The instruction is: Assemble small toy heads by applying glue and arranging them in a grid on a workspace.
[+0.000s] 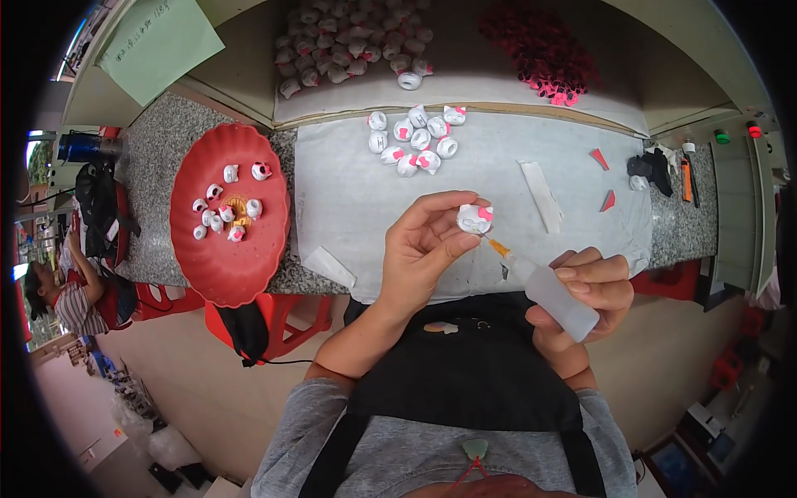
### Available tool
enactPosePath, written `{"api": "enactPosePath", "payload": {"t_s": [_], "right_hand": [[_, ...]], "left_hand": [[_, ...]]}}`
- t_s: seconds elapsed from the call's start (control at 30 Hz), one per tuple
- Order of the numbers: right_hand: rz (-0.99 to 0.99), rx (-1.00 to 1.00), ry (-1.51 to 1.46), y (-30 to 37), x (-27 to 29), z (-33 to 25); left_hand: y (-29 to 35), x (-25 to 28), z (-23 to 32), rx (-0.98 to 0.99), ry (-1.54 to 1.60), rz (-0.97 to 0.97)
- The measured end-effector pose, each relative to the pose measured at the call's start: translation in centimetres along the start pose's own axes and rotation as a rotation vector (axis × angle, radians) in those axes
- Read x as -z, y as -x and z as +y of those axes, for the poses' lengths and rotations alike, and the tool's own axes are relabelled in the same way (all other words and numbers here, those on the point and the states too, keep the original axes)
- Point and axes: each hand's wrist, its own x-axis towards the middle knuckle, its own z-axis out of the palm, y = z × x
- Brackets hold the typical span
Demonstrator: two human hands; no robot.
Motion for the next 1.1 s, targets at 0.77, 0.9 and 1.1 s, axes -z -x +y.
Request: {"api": "enactPosePath", "payload": {"t_s": [0.77, 0.9, 1.1], "right_hand": [[-0.029, -0.025, -0.064, 0.26, 0.54, -0.14], [-0.015, -0.029, -0.069, 0.25, 0.52, -0.18], [-0.020, -0.025, -0.060, 0.25, 0.37, -0.09]], "left_hand": [[0.08, -0.15, -0.18, 0.060, 0.040, -0.021], [0.12, -0.27, -0.11, 0.046, 0.022, -0.017], [0.21, -0.05, -0.41, -0.043, -0.136, -0.072]]}}
